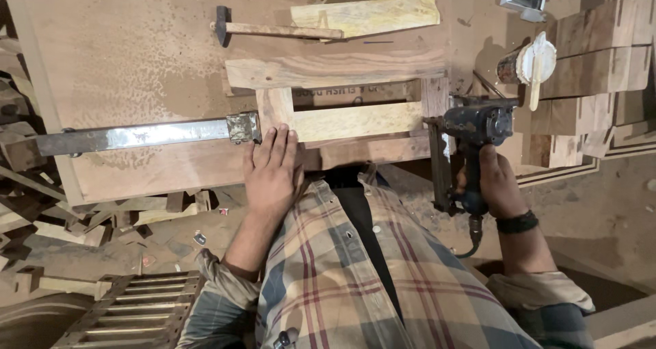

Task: The person assembles a small wooden frame by applying glue to the edges of wooden pieces, aligning them in a jig, tapping them with a hammer, and securing them with a nail gun. The person repeats this process for multiple frames.

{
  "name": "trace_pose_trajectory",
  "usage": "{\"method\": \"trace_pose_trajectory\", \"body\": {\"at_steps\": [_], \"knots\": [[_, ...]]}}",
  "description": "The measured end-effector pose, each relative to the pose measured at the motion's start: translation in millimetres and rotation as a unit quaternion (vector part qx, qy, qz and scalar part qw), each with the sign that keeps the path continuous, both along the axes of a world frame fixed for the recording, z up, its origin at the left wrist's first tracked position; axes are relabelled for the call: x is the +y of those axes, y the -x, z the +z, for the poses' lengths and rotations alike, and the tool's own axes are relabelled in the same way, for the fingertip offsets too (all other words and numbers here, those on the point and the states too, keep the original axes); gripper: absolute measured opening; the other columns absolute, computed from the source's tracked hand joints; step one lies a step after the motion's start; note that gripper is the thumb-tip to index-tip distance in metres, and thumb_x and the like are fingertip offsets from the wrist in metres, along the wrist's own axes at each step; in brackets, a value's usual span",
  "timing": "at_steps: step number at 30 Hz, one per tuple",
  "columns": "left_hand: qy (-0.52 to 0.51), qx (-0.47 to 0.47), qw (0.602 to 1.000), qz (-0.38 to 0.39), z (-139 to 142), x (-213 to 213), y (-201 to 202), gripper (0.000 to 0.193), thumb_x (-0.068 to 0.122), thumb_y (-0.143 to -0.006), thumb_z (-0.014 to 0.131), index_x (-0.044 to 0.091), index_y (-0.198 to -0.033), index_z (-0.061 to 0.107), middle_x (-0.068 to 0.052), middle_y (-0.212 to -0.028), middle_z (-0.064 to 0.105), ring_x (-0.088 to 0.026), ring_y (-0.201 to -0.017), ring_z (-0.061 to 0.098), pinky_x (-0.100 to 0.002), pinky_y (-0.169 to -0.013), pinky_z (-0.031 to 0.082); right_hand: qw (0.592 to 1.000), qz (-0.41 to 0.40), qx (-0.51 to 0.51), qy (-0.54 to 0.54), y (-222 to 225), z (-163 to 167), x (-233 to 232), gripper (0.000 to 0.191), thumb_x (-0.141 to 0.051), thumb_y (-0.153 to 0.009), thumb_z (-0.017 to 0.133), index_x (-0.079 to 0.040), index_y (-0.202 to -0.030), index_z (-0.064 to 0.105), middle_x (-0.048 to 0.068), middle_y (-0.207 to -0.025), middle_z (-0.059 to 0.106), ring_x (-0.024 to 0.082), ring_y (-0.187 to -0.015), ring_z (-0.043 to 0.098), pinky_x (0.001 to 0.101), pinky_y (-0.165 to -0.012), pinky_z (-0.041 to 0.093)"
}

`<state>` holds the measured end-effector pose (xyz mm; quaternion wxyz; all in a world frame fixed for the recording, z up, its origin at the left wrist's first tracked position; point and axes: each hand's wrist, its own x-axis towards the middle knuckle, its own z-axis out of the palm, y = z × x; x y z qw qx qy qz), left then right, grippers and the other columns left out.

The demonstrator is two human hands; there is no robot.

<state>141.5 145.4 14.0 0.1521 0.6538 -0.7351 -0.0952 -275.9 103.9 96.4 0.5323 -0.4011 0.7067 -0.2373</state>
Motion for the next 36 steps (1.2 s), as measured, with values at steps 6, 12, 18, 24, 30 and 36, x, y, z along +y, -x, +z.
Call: {"method": "trace_pose_trajectory", "body": {"at_steps": [6,12,18,24,30,36], "knots": [[-0.014,0.002,1.0,-0.004,1,1,-1,0.071,0.033,-0.085,0.072,0.01,-0.149,0.053,-0.009,-0.157,0.05,-0.026,-0.145,0.045,-0.054,-0.12,0.026,0.999,0.019,0.031,0.008,3,-2,15,0.066,-0.055,-0.111,0.033,0.004,-0.102,0.062,0.01,-0.069,0.063,0.02,-0.058,0.06,0.0342,-0.057,0.052],[-0.011,0.008,1.0,-0.007,3,0,1,0.072,0.032,-0.085,0.072,0.009,-0.15,0.052,-0.011,-0.157,0.049,-0.027,-0.146,0.044,-0.054,-0.12,0.026,1.0,-0.004,-0.018,0.007,2,-2,19,0.059,-0.053,-0.109,0.037,0.001,-0.111,0.061,0.009,-0.07,0.062,0.02,-0.058,0.059,0.0343,-0.056,0.052],[-0.014,0.006,1.0,-0.009,4,1,1,0.072,0.032,-0.085,0.072,0.008,-0.15,0.052,-0.011,-0.157,0.049,-0.028,-0.146,0.044,-0.053,-0.12,0.026,0.998,-0.016,-0.025,0.051,0,-3,9,0.062,-0.055,-0.111,0.036,0.002,-0.111,0.06,0.008,-0.073,0.062,0.019,-0.061,0.06,0.0337,-0.058,0.053],[-0.011,0.016,1.0,-0.008,6,0,1,0.071,0.032,-0.086,0.072,0.008,-0.15,0.052,-0.011,-0.157,0.049,-0.028,-0.145,0.044,-0.053,-0.119,0.027,0.999,0.02,-0.011,0.044,0,-5,-1,0.068,-0.059,-0.109,0.034,0.003,-0.109,0.061,0.01,-0.071,0.061,0.019,-0.06,0.061,0.034,-0.058,0.052],[-0.006,0.035,0.999,-0.003,6,2,0,0.071,0.032,-0.085,0.071,0.007,-0.148,0.053,-0.011,-0.156,0.049,-0.028,-0.145,0.044,-0.053,-0.119,0.029,0.997,-0.007,-0.052,0.057,-7,6,-8,0.065,-0.059,-0.109,0.034,0.002,-0.11,0.059,0.01,-0.073,0.062,0.02,-0.061,0.061,0.0345,-0.059,0.054],[-0.029,0.159,0.987,-0.017,7,3,-7,0.054,0.034,-0.089,0.072,0.01,-0.136,0.062,-0.015,-0.145,0.06,-0.033,-0.137,0.052,-0.046,-0.116,0.04,0.992,0.068,-0.076,0.079,-49,16,-37,0.072,-0.063,-0.11,0.028,0.002,-0.112,0.058,0.011,-0.074,0.063,0.021,-0.062,0.062,0.0348,-0.061,0.055]]}}
